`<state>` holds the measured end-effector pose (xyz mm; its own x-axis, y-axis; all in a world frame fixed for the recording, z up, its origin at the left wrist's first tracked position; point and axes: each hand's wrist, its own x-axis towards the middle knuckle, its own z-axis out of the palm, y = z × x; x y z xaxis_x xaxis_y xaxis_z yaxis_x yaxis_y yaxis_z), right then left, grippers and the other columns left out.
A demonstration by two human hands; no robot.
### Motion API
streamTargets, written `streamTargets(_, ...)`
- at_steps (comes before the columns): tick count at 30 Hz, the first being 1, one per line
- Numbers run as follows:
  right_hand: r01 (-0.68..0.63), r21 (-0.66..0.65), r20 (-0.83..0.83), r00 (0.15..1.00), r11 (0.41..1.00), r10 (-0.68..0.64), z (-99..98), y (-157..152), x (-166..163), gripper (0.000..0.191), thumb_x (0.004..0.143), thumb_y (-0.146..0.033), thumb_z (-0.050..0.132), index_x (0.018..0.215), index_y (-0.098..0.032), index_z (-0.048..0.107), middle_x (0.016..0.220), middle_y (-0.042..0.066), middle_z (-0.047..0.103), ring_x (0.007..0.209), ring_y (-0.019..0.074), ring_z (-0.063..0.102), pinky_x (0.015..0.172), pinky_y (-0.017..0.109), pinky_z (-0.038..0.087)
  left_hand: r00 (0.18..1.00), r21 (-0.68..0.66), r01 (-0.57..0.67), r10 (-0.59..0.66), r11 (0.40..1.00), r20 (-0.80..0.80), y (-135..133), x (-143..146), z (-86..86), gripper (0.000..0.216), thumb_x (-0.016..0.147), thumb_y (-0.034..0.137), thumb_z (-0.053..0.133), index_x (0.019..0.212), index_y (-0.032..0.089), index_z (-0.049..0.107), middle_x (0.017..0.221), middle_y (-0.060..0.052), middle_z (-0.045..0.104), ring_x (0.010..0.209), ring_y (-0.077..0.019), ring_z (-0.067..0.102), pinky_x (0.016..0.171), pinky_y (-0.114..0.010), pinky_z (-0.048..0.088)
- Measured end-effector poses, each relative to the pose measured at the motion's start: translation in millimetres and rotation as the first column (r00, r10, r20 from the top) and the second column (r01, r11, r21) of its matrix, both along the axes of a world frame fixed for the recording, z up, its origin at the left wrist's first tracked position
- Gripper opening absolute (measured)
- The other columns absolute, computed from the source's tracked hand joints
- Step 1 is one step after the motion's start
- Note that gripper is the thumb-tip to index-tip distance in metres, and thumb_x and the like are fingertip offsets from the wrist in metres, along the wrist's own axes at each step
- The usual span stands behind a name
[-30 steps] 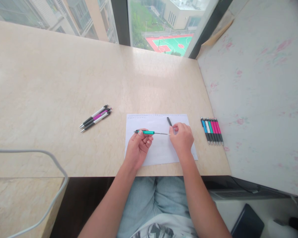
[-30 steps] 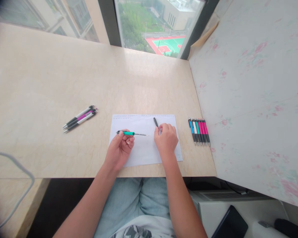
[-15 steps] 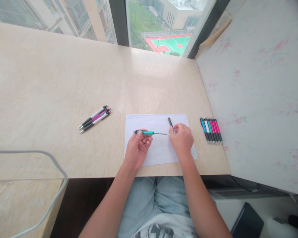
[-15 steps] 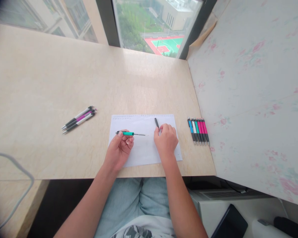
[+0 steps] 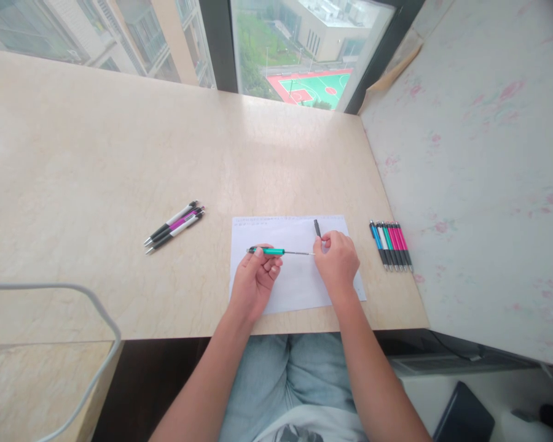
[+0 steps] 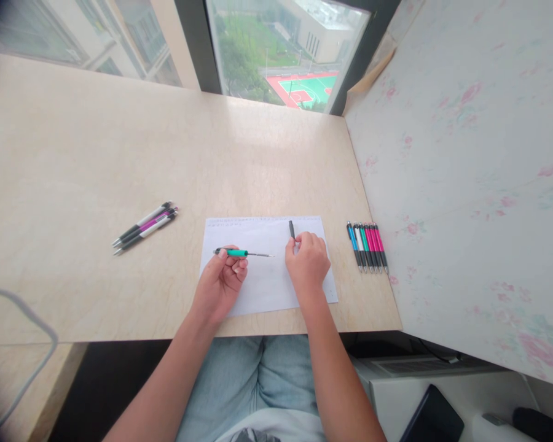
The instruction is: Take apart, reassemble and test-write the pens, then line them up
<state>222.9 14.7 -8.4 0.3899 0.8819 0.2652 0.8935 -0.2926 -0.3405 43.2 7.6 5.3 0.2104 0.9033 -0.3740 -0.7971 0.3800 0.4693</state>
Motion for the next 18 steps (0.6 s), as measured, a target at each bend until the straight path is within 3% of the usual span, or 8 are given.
streamTargets(10, -0.008, -0.049, -0.005, 1.0, 0.999, 0.007, -3.7, 0.6, 0.2, 0.013, 0.088, -0.034, 0.055, 0.085, -0.022, 0.055, 0.084, 0.003, 0.063, 0.084, 0.0204, 0.054, 0.061, 0.031, 0.024, 1.0, -0.012, -0.001, 0.001, 1.0, -0.022, 0.8, 0.9, 3.9, 0.019, 0.081, 0.031, 0.075, 0.088, 0.014, 0.07, 0.077, -0.003, 0.07, 0.068, -0.0091, 0.065, 0.062, -0.016, 0.054)
streamTargets(18, -0.008, -0.083, 0.013, 1.0, 0.997, 0.009, 4.0, -1.0, -5.0, 0.013, 0.089, -0.031, 0.053, 0.082, -0.021, 0.055, 0.083, 0.004, 0.062, 0.083, 0.0199, 0.053, 0.059, 0.03, 0.024, 0.997, 0.023, 0.012, -0.01, 1.0, -0.079, -1.1, 2.1, 6.1, 0.022, 0.08, 0.033, 0.076, 0.088, 0.014, 0.07, 0.075, -0.004, 0.071, 0.067, -0.01, 0.065, 0.063, -0.018, 0.052)
